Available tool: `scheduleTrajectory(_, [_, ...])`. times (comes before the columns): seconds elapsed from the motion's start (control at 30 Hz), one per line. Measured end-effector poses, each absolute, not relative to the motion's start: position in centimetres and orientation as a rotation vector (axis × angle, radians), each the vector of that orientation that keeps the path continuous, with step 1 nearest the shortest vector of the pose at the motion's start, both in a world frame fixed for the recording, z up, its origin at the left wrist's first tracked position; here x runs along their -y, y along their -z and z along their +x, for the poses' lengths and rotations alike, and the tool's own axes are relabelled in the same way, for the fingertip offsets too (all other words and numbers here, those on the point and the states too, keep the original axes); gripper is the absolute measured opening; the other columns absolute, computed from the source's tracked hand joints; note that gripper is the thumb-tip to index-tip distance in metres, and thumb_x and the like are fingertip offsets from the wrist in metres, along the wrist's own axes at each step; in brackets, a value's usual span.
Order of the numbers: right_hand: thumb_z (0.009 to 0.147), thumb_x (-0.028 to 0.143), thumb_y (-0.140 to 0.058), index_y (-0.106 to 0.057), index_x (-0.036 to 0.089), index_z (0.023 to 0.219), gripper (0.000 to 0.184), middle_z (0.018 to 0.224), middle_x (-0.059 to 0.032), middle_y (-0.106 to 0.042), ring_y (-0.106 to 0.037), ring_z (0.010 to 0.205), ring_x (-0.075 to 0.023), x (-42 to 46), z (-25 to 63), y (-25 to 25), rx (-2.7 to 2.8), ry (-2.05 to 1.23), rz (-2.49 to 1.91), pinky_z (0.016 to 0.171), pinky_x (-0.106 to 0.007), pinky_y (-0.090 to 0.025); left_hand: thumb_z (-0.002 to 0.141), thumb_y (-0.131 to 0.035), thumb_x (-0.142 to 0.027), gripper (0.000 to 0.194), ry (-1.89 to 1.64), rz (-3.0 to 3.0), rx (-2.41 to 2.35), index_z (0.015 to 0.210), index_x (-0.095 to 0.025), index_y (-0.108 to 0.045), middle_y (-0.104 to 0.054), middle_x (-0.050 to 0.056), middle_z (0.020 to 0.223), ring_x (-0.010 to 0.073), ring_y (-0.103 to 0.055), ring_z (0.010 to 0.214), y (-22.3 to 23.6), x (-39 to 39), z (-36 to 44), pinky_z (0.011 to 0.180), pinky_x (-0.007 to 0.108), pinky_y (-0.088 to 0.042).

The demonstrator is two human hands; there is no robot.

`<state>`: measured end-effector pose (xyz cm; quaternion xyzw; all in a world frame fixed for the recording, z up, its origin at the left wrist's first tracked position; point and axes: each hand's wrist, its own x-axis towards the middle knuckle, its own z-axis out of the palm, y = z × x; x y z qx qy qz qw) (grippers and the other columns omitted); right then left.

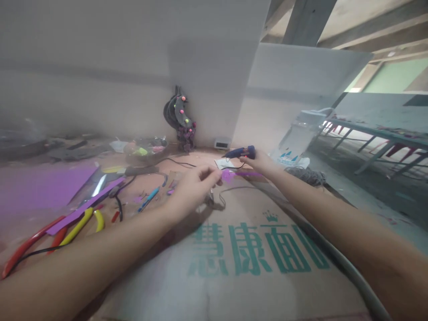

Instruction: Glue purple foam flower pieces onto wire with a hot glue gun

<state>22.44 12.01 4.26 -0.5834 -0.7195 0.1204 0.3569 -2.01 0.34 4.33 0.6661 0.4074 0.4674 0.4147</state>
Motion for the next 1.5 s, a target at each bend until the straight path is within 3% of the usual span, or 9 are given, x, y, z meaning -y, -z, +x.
scheduleTrajectory(0.13, [0.077, 0.035, -0.068, -0.066, 0.011, 0.099, 0.033, 0.093, -0.0149, -0.072, -0.064, 0.09, -0.0258, -13.4, 22.6, -2.1, 1.793, -0.351, -1.597, 0.083, -0.039, -0.048, 0.086, -0.055, -0.041, 0.028, -1.267, 1.714, -1.071, 0.074, -0.017, -0.064, -0.067, 0.004, 0.079, 0.0157, -0.059, 0.075, -5.9, -1.8, -3.4, 0.068, 0.026, -0.045])
scheduleTrajectory(0.37, [0.078, 0.042, -0.067, -0.051, 0.013, 0.122, 0.055, 0.114, -0.0156, -0.062, -0.061, 0.099, -0.0242, -11.5, 24.0, -2.5, 1.598, -0.238, -1.568, 0.085, -0.038, -0.049, 0.084, -0.057, -0.038, 0.024, -1.387, 1.694, -1.021, 0.075, -0.016, -0.064, -0.067, 0.004, 0.078, 0.0139, -0.056, 0.071, -8.2, -2.5, -4.7, 0.07, 0.026, -0.043])
scheduleTrajectory(0.53, [0.086, 0.036, -0.061, -0.064, 0.02, 0.101, 0.023, 0.105, -0.0091, -0.063, -0.06, 0.1, -0.0226, -4.8, 21.4, -4.7, 1.997, 0.005, -1.194, 0.091, -0.039, -0.048, 0.084, -0.057, -0.037, 0.025, -1.504, 1.659, -0.969, 0.07, -0.017, -0.064, -0.064, 0.003, 0.073, 0.0128, -0.056, 0.068, -9.2, -2.8, -5.7, 0.067, 0.025, -0.044])
scheduleTrajectory(0.7, [0.093, 0.026, -0.051, -0.063, 0.02, 0.117, 0.028, 0.114, -0.0101, -0.062, -0.058, 0.104, -0.0208, 1.5, 15.1, -5.7, 2.654, -0.124, -0.84, 0.089, -0.035, -0.048, 0.084, -0.058, -0.036, 0.023, -1.511, 1.649, -0.932, 0.072, -0.017, -0.065, -0.063, 0.002, 0.074, 0.012, -0.055, 0.068, -9.0, -3.2, -6.0, 0.066, 0.024, -0.043])
scheduleTrajectory(0.8, [0.093, 0.024, -0.052, -0.064, 0.018, 0.113, 0.024, 0.117, -0.0115, -0.06, -0.057, 0.104, -0.0213, 2.2, 12.3, -4.6, 2.745, -0.14, -0.727, 0.088, -0.035, -0.047, 0.084, -0.058, -0.037, 0.024, -1.502, 1.67, -0.942, 0.071, -0.017, -0.064, -0.064, 0.002, 0.072, 0.0118, -0.055, 0.067, -8.8, -3.2, -5.9, 0.065, 0.024, -0.043])
scheduleTrajectory(0.93, [0.095, 0.02, -0.048, -0.065, 0.014, 0.09, 0.019, 0.103, -0.0109, -0.061, -0.054, 0.093, -0.0187, 2.0, 11.4, -2.8, 2.798, -0.176, -0.698, 0.082, -0.032, -0.045, 0.084, -0.057, -0.037, 0.025, -1.497, 1.682, -0.952, 0.071, -0.017, -0.064, -0.064, 0.002, 0.072, 0.0124, -0.055, 0.067, -8.8, -3.2, -5.9, 0.065, 0.025, -0.043])
scheduleTrajectory(1.17, [0.098, 0.017, -0.041, -0.06, 0.017, 0.093, 0.02, 0.079, -0.0023, -0.062, -0.052, 0.07, -0.014, 5.5, 15.9, -3.4, 2.949, -0.258, -0.747, 0.067, -0.025, -0.04, 0.084, -0.057, -0.038, 0.026, -1.386, 1.704, -0.993, 0.076, -0.015, -0.065, -0.067, 0.005, 0.078, 0.0128, -0.056, 0.069, -7.9, -3.6, -5.5, 0.068, 0.025, -0.044])
scheduleTrajectory(1.33, [0.089, 0.009, -0.047, -0.061, 0.018, 0.09, 0.016, 0.073, -0.0026, -0.062, -0.054, 0.065, -0.0161, 6.9, 20.4, -4.0, 3.04, 0.059, -0.811, 0.063, -0.028, -0.036, 0.087, -0.055, -0.041, 0.029, -1.121, 1.732, -1.017, 0.077, -0.015, -0.062, -0.067, 0.004, 0.078, 0.0151, -0.062, 0.071, -5.2, -2.2, -3.6, 0.065, 0.026, -0.046])
scheduleTrajectory(1.5, [0.086, 0.013, -0.053, -0.061, 0.019, 0.087, 0.01, 0.071, -0.0021, -0.063, -0.057, 0.062, -0.016, 5.3, 24.3, -4.4, 2.929, 0.236, -1.237, 0.056, -0.026, -0.031, 0.089, -0.051, -0.041, 0.026, -0.954, 1.636, -0.965, 0.081, -0.017, -0.058, -0.065, 0.003, 0.074, 0.0164, -0.066, 0.067, -2.8, -0.3, -1.7, 0.059, 0.026, -0.047])
